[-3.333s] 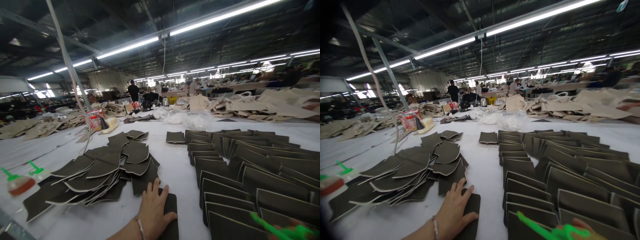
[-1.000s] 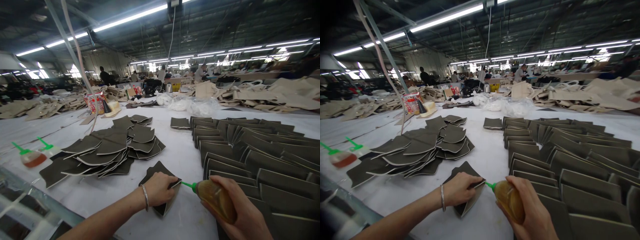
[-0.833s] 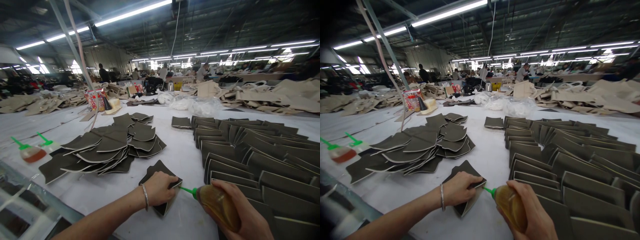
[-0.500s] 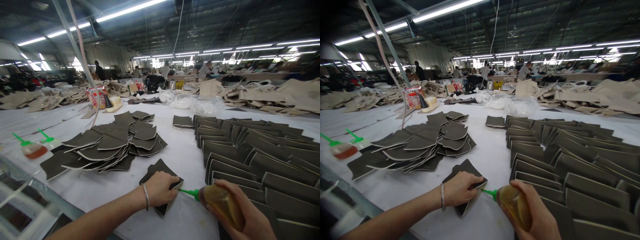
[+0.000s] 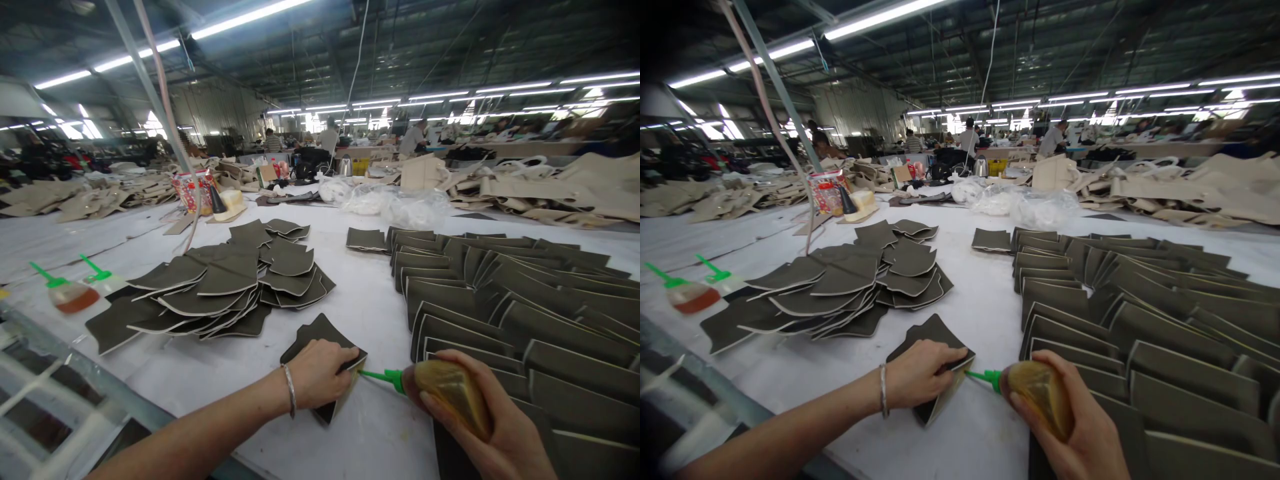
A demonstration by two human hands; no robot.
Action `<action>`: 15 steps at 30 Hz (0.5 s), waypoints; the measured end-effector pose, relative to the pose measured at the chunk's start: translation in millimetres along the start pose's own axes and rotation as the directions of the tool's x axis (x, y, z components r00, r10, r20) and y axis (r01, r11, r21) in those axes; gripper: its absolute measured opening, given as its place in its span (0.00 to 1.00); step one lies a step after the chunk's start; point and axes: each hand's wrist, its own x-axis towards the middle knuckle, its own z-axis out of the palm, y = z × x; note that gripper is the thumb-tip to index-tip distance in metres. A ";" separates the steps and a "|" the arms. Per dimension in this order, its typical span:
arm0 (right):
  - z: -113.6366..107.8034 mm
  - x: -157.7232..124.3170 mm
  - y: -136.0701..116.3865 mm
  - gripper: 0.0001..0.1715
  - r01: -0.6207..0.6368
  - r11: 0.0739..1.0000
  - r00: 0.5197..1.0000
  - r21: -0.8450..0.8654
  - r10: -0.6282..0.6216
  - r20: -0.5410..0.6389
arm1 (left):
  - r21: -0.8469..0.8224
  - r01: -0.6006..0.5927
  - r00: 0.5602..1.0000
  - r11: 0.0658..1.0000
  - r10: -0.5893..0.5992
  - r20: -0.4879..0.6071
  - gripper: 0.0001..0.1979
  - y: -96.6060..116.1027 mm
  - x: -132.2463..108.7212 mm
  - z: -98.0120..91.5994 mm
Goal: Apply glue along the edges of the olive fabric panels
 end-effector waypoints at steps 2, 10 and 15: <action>3.1 -0.9 -4.8 0.29 -0.007 1.000 1.000 0.001 0.007 -0.028 | 0.004 -0.001 1.000 1.000 0.001 0.001 0.24 0.3 -0.8 -0.4; 1.3 -10.0 4.8 0.26 -0.011 0.993 0.992 0.117 -0.004 0.128 | 0.070 0.017 0.999 0.997 -0.019 0.025 0.19 1.4 -3.6 -1.4; -3.3 -16.2 13.9 0.22 0.141 0.976 0.976 0.166 -0.164 0.141 | 0.084 0.021 1.000 0.996 -0.022 0.002 0.19 2.6 -6.7 -1.0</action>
